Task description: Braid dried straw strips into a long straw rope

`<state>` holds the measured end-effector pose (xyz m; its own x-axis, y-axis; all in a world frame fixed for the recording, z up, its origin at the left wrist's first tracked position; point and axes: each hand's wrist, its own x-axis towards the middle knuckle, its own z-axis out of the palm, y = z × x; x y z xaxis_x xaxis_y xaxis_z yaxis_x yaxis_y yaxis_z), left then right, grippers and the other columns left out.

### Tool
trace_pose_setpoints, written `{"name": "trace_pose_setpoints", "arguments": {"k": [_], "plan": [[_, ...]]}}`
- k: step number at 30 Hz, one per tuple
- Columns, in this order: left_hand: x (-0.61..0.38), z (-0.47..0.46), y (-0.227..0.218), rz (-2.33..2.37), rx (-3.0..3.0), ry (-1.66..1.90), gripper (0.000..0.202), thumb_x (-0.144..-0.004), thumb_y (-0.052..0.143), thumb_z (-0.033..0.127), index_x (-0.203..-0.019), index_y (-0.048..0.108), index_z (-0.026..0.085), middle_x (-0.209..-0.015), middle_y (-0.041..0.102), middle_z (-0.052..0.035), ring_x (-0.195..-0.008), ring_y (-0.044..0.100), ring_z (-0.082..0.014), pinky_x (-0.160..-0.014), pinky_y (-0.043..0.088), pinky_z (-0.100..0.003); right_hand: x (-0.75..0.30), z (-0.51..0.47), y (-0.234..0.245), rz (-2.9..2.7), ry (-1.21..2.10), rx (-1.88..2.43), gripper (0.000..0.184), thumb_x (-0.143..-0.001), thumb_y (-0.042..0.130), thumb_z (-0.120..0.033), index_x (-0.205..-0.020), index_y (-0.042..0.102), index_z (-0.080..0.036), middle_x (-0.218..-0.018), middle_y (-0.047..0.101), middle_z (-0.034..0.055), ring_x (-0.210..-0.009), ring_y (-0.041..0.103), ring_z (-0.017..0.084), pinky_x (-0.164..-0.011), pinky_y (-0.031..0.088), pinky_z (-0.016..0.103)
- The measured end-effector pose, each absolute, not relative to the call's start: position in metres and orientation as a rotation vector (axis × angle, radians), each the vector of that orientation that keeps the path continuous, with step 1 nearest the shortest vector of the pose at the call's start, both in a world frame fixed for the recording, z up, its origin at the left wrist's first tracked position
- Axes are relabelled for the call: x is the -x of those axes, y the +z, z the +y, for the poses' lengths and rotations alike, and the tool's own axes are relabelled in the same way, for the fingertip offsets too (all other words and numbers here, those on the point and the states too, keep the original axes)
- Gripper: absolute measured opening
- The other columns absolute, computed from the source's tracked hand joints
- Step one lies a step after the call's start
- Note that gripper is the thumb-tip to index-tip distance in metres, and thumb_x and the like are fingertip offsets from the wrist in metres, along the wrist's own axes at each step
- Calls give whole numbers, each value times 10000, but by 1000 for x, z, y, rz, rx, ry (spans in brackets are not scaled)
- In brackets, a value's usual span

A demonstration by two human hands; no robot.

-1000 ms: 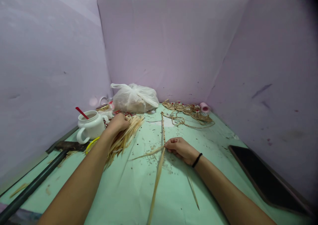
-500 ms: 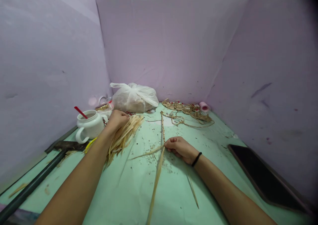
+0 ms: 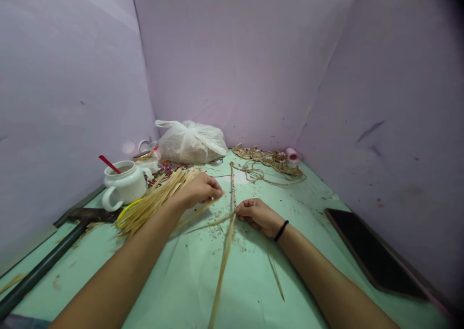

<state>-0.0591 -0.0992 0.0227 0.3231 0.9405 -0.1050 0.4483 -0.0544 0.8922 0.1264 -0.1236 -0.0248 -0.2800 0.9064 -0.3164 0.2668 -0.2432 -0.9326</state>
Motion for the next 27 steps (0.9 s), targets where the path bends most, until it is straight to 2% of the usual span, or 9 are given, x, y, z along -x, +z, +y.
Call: {"name": "trace_pose_setpoints", "arguments": {"k": [3, 8, 13, 17, 19, 23, 27], "plan": [[39, -105, 4, 1325, -1785, 462, 109, -541, 542, 206, -572, 599, 119, -421, 437, 31, -389, 354, -64, -389, 253, -187, -126, -124, -24, -1466, 1562, 1428, 115, -617, 528, -197, -528, 491, -136, -391, 391, -67, -286, 205, 11, -308, 93, 191], [31, -101, -17, 1468, -1984, 423, 152, -543, 493, 173, -592, 625, 117, -479, 503, 9, -476, 442, -98, -449, 307, -193, -127, -123, -23, -1387, 1624, 1381, 77, -612, 539, -173, -559, 501, -130, -438, 446, -56, -293, 234, 7, -309, 99, 185], [28, -107, -12, 1645, -2296, 406, 207, -590, 463, 166, -668, 649, 122, -608, 596, -58, -604, 535, -156, -542, 352, -224, -130, -122, -24, -1342, 1687, 1324, 87, -612, 549, -186, -569, 496, -132, -439, 438, -58, -303, 221, 9, -314, 79, 185], [27, -114, -8, 1655, -2591, 459, 253, -644, 432, 179, -762, 653, 140, -749, 627, -108, -698, 554, -190, -632, 371, -264, -131, -121, -25, -1340, 1696, 1307, 91, -601, 559, -187, -570, 492, -133, -443, 438, -59, -306, 217, 8, -317, 70, 185], [26, -113, -9, 1521, -2511, 474, 235, -646, 436, 191, -721, 654, 145, -691, 621, -73, -660, 545, -165, -610, 368, -239, -130, -122, -24, -1341, 1686, 1310, 86, -599, 558, -181, -572, 492, -133, -442, 442, -58, -306, 220, 8, -318, 70, 184], [27, -110, -9, 1320, -2131, 469, 166, -585, 475, 179, -605, 625, 109, -518, 531, 0, -502, 462, -101, -476, 321, -191, -129, -123, -22, -1349, 1667, 1335, 89, -610, 544, -170, -553, 488, -132, -409, 416, -64, -299, 222, 10, -319, 74, 186], [30, -108, -5, 1284, -1712, 411, 127, -554, 528, 211, -607, 597, 118, -408, 418, 42, -381, 365, -67, -389, 261, -180, -128, -124, -21, -1345, 1668, 1338, 87, -613, 544, -166, -554, 490, -131, -411, 425, -64, -297, 220, 8, -321, 74, 189]]}}
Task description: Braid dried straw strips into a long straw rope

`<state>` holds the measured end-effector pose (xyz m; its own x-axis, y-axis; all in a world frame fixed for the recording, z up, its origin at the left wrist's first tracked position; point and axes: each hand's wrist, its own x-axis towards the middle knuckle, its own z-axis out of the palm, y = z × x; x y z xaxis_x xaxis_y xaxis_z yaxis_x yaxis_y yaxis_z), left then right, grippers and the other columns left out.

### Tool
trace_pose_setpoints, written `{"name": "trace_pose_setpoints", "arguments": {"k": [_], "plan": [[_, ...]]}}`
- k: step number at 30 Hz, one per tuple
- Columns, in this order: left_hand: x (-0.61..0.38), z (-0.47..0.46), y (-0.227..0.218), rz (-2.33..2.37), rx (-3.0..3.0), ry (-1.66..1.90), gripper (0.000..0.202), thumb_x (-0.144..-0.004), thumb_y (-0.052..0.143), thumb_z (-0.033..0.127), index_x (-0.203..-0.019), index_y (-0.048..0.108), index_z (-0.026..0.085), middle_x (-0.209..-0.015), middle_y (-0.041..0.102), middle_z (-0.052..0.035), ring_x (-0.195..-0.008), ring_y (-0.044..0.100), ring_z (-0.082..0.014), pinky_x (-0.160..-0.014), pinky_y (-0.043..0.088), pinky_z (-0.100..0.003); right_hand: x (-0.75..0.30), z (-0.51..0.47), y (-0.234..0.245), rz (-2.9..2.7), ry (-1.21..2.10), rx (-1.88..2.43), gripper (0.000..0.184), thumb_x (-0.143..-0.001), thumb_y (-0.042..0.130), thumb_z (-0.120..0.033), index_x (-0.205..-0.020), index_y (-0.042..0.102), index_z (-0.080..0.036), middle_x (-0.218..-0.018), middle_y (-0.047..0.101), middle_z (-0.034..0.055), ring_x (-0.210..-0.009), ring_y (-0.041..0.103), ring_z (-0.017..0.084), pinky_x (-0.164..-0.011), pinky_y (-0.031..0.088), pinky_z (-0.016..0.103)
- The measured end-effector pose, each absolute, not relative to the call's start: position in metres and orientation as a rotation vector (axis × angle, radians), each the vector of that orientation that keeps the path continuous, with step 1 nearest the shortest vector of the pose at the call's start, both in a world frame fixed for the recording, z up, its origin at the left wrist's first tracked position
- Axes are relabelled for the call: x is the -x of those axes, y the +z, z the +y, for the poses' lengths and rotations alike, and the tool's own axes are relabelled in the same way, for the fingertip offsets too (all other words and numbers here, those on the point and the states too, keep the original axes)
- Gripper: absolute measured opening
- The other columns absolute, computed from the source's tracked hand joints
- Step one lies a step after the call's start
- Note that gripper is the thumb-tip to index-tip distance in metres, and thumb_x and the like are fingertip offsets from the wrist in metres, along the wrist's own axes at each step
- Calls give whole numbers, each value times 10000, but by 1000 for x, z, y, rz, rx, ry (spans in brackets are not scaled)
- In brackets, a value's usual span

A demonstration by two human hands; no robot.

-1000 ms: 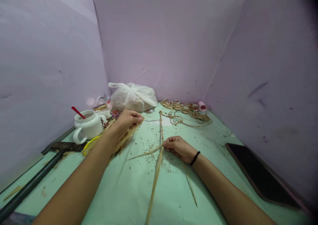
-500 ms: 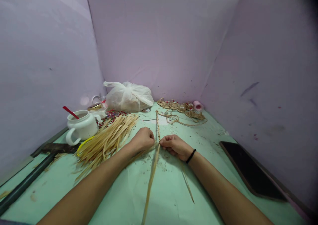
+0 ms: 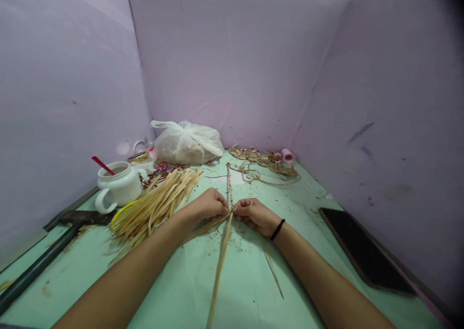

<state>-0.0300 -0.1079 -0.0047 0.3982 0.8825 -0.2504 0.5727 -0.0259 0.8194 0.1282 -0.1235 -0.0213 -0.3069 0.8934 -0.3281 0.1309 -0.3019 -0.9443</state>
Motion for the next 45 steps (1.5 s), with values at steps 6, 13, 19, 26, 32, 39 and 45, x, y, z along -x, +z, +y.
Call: {"name": "trace_pose_setpoints", "arguments": {"k": [6, 13, 19, 26, 32, 39, 45], "plan": [[33, -101, -9, 1340, -1391, 289, 162, -504, 606, 228, -637, 583, 138, -380, 406, 55, -325, 307, -50, -352, 173, -173, -129, -121, -25, -1353, 1672, 1329, 72, -604, 547, -175, -566, 503, -131, -426, 443, -59, -295, 218, 8, -322, 70, 192], [22, -107, -3, 1369, -1192, 345, 106, -520, 576, 170, -496, 486, 120, -346, 354, 52, -313, 264, -25, -346, 124, -159, -128, -122, -24, -1370, 1637, 1365, 73, -607, 536, -177, -559, 498, -138, -422, 453, -56, -293, 211, 14, -319, 70, 195], [19, -108, -2, 1288, -1050, 362, 52, -560, 503, 135, -532, 516, 92, -403, 413, 16, -321, 293, -21, -323, 108, -147, -128, -123, -25, -1364, 1620, 1344, 56, -600, 534, -165, -563, 509, -132, -444, 497, -38, -308, 256, 16, -313, 99, 179], [19, -112, -5, 1300, -1137, 439, 19, -586, 513, 118, -587, 503, 134, -380, 407, 41, -296, 282, -29, -311, 135, -146, -127, -124, -23, -1333, 1629, 1353, 47, -599, 537, -156, -567, 514, -131, -441, 484, -44, -320, 324, 18, -311, 120, 164], [14, -117, -2, 1320, -1185, 429, 88, -640, 500, 124, -556, 476, 136, -326, 395, 41, -263, 262, -36, -291, 140, -153, -129, -123, -23, -1304, 1670, 1332, 70, -600, 557, -184, -594, 503, -140, -433, 461, -55, -319, 341, 23, -316, 106, 166], [15, -114, -4, 1126, -1040, 314, 114, -732, 453, 131, -643, 513, 94, -496, 542, -14, -333, 414, -34, -326, 302, -128, -131, -120, -28, -1336, 1718, 1253, 74, -585, 551, -186, -599, 494, -141, -459, 523, -22, -337, 332, 30, -338, 103, 172], [15, -113, -6, 1261, -1135, 357, 127, -685, 502, 125, -563, 503, 93, -386, 447, 22, -294, 379, -54, -299, 278, -159, -134, -120, -28, -1414, 1740, 1215, 96, -604, 538, -208, -556, 510, -130, -390, 411, -57, -326, 227, 21, -349, 75, 188]]}}
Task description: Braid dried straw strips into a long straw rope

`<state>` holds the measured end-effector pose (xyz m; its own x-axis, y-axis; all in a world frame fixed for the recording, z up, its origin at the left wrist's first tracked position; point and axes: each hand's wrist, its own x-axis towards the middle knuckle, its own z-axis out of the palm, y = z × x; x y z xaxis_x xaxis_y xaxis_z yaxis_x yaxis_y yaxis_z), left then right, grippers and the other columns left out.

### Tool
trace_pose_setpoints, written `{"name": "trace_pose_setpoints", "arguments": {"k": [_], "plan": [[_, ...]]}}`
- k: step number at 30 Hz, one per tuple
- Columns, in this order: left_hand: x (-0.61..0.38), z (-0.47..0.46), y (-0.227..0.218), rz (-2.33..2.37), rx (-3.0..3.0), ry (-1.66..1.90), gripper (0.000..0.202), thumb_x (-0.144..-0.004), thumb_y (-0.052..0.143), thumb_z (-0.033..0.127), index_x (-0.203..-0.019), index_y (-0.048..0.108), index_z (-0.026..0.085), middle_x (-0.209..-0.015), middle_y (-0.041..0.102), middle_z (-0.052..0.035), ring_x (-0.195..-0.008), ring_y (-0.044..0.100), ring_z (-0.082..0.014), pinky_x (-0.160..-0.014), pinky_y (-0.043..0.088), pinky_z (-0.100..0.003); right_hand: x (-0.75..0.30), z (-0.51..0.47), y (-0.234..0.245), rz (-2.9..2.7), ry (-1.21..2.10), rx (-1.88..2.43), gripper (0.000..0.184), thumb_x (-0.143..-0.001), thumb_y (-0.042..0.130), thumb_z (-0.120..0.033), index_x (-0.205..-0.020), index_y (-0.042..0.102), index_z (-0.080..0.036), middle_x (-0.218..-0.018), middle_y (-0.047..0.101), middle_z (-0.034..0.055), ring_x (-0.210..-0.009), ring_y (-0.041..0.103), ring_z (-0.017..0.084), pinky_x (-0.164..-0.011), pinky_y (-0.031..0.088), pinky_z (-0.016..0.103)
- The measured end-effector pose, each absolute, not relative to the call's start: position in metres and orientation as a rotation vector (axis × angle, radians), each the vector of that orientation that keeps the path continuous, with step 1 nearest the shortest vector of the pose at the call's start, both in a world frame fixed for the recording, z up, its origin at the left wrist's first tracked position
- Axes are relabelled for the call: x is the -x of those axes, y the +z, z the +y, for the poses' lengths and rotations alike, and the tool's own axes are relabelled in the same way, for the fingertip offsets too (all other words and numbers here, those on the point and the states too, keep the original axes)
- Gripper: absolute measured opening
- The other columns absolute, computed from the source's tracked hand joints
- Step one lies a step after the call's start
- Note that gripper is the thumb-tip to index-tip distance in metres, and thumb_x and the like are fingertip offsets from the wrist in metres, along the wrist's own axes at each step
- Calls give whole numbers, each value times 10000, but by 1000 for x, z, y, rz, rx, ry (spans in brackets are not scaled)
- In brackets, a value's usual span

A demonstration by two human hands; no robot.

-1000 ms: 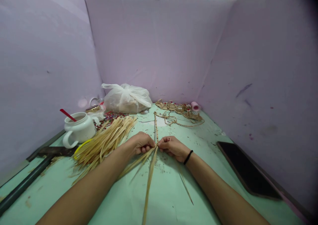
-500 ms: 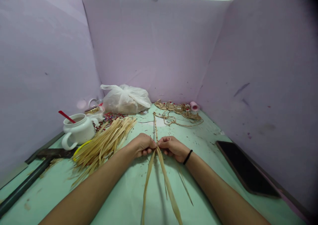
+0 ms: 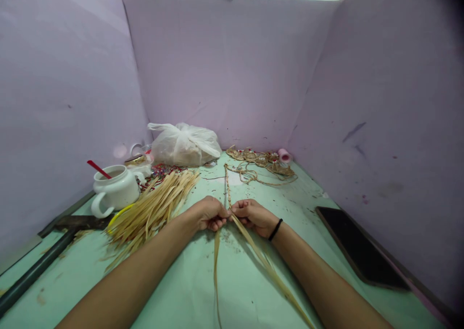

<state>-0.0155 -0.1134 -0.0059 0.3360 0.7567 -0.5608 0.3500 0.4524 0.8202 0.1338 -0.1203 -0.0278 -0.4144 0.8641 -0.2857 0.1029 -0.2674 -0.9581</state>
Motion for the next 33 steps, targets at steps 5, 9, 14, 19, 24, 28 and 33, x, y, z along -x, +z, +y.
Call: {"name": "trace_pose_setpoints", "arguments": {"k": [5, 9, 14, 19, 24, 28, 33], "plan": [[14, -117, -3, 1291, -1166, 421, 88, -629, 502, 125, -543, 510, 107, -369, 421, 33, -282, 324, -47, -284, 202, -165, -135, -121, -25, -1402, 1759, 1185, 127, -572, 581, -232, -539, 520, -125, -365, 355, -75, -334, 221, 19, -362, 95, 184], [17, -116, -1, 1229, -1173, 437, 38, -563, 517, 137, -535, 516, 112, -394, 430, 35, -297, 320, -41, -289, 187, -167, -136, -120, -26, -1407, 1721, 1180, 130, -545, 612, -232, -555, 540, -125, -408, 430, -56, -361, 279, 27, -376, 147, 186], [22, -112, -2, 1165, -1132, 424, 92, -523, 541, 195, -505, 495, 117, -412, 434, 34, -314, 331, -38, -292, 181, -169, -138, -120, -25, -1422, 1679, 1185, 108, -541, 606, -213, -564, 549, -125, -466, 509, -27, -398, 346, 40, -400, 212, 182], [20, -111, -5, 1233, -1173, 431, 123, -527, 541, 219, -498, 463, 129, -401, 405, 45, -293, 275, -27, -292, 125, -172, -137, -121, -23, -1472, 1645, 1203, 110, -555, 597, -221, -588, 548, -128, -450, 486, -37, -374, 309, 31, -375, 176, 181], [17, -115, -4, 1308, -1202, 463, 137, -520, 518, 191, -476, 392, 158, -376, 360, 60, -286, 217, -25, -307, 75, -184, -136, -122, -20, -1555, 1499, 1377, 98, -554, 600, -195, -550, 526, -131, -382, 387, -71, -346, 243, 20, -363, 146, 186], [16, -117, -5, 1306, -1232, 470, 159, -515, 524, 185, -458, 377, 165, -344, 320, 69, -285, 204, -29, -314, 76, -190, -138, -123, -15, -1567, 1465, 1515, 159, -570, 598, -219, -486, 486, -143, -345, 329, -76, -325, 219, 23, -351, 125, 198], [12, -120, -3, 1380, -1260, 478, 185, -528, 524, 169, -436, 364, 170, -313, 302, 66, -273, 220, -41, -317, 100, -196, -138, -125, -10, -1557, 1444, 1573, 114, -563, 589, -193, -491, 518, -139, -357, 378, -60, -329, 260, 30, -350, 154, 198]]}}
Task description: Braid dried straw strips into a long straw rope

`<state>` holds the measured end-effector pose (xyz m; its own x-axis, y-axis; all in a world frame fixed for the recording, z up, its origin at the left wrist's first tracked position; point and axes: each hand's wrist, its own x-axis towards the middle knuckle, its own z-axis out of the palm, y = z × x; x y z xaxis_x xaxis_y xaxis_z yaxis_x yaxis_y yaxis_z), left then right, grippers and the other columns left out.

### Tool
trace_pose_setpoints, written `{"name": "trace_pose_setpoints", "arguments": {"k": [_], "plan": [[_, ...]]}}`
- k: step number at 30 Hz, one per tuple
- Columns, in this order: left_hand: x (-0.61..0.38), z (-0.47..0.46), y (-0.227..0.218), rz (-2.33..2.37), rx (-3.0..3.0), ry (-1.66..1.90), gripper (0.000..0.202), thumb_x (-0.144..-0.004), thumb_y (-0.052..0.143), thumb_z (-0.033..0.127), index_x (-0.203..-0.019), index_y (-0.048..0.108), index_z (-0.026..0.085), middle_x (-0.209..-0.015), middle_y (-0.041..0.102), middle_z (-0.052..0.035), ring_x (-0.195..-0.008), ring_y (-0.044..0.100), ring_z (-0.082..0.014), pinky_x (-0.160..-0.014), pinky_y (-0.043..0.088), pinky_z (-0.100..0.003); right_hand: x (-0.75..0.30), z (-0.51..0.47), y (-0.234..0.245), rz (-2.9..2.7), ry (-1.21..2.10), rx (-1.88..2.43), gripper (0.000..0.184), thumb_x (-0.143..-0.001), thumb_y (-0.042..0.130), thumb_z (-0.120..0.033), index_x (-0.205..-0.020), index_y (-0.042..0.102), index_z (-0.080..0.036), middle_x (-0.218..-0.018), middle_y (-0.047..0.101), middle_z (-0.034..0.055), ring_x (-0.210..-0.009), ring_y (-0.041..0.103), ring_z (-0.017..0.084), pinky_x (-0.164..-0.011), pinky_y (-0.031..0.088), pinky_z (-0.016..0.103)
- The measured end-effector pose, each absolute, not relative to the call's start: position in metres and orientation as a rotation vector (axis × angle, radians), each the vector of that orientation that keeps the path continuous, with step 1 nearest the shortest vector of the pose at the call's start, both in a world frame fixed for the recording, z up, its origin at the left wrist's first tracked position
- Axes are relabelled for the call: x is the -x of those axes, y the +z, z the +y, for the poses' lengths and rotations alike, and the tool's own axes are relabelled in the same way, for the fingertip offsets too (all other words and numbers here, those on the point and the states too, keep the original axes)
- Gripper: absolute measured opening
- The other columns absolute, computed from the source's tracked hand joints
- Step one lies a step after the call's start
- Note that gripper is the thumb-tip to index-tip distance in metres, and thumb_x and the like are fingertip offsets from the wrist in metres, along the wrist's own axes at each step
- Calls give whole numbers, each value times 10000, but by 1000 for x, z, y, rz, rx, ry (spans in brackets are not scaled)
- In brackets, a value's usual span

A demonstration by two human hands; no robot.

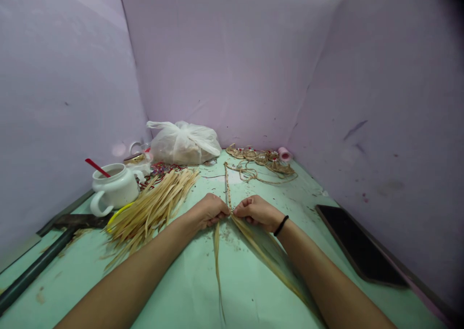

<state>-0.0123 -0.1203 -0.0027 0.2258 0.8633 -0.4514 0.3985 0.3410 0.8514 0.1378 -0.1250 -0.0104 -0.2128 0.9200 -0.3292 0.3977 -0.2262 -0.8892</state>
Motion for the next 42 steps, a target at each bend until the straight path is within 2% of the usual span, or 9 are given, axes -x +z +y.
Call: {"name": "trace_pose_setpoints", "arguments": {"k": [7, 12, 16, 22, 29, 34, 38, 42], "plan": [[4, -125, -2, 1445, -1294, 543, 181, -524, 502, 135, -418, 360, 170, -292, 287, 66, -267, 221, -45, -314, 120, -199, -131, -130, -2, -1648, 1267, 1599, 89, -528, 558, -109, -448, 521, -126, -355, 388, -52, -362, 290, 37, -373, 198, 195], [4, -122, -13, 1424, -1397, 637, 156, -513, 521, 138, -429, 392, 161, -297, 267, 78, -281, 204, -34, -313, 124, -192, -139, -126, -3, -1544, 1402, 1592, 72, -561, 569, -166, -503, 544, -131, -371, 409, -49, -339, 285, 36, -352, 164, 194], [5, -118, -20, 1364, -1415, 634, 159, -511, 518, 135, -423, 388, 158, -308, 281, 73, -285, 198, -30, -311, 112, -191, -146, -123, -6, -1511, 1546, 1618, 91, -578, 586, -214, -550, 534, -144, -365, 376, -67, -307, 222, 28, -340, 111, 201], [4, -122, -13, 1416, -1362, 604, 150, -526, 510, 134, -430, 398, 161, -292, 295, 67, -264, 220, -43, -300, 129, -193, -140, -126, -5, -1585, 1461, 1573, 170, -572, 613, -228, -496, 493, -134, -337, 318, -75, -327, 220, 29, -352, 113, 197], [4, -126, -4, 1425, -1284, 558, 188, -541, 507, 130, -414, 372, 162, -287, 290, 67, -256, 203, -41, -299, 115, -197, -142, -127, -4, -1480, 1614, 1503, 196, -675, 528, -263, -567, 567, -104, -517, 531, 9, -368, 309, 32, -327, 129, 177], [6, -124, -3, 1447, -1229, 521, 157, -517, 511, 124, -407, 402, 148, -300, 329, 53, -264, 227, -42, -306, 122, -198, -141, -131, 1, -1547, 1607, 1489, 107, -619, 581, -186, -564, 590, -95, -525, 567, 16, -382, 385, 29, -325, 198, 148], [7, -122, -3, 1454, -1178, 486, 157, -502, 491, 120, -384, 390, 146, -301, 324, 49, -270, 223, -35, -313, 123, -195, -134, -136, 5, -1572, 1572, 1523, 111, -621, 561, -150, -524, 573, -98, -508, 577, 19, -405, 474, 50, -340, 267, 142], [9, -121, -4, 1429, -1164, 488, 148, -491, 494, 130, -384, 395, 151, -302, 329, 46, -273, 221, -40, -313, 110, -205, -128, -140, 3, -1607, 1560, 1530, 123, -613, 531, -110, -492, 550, -105, -474, 566, 10, -390, 482, 56, -357, 329, 149]]}}
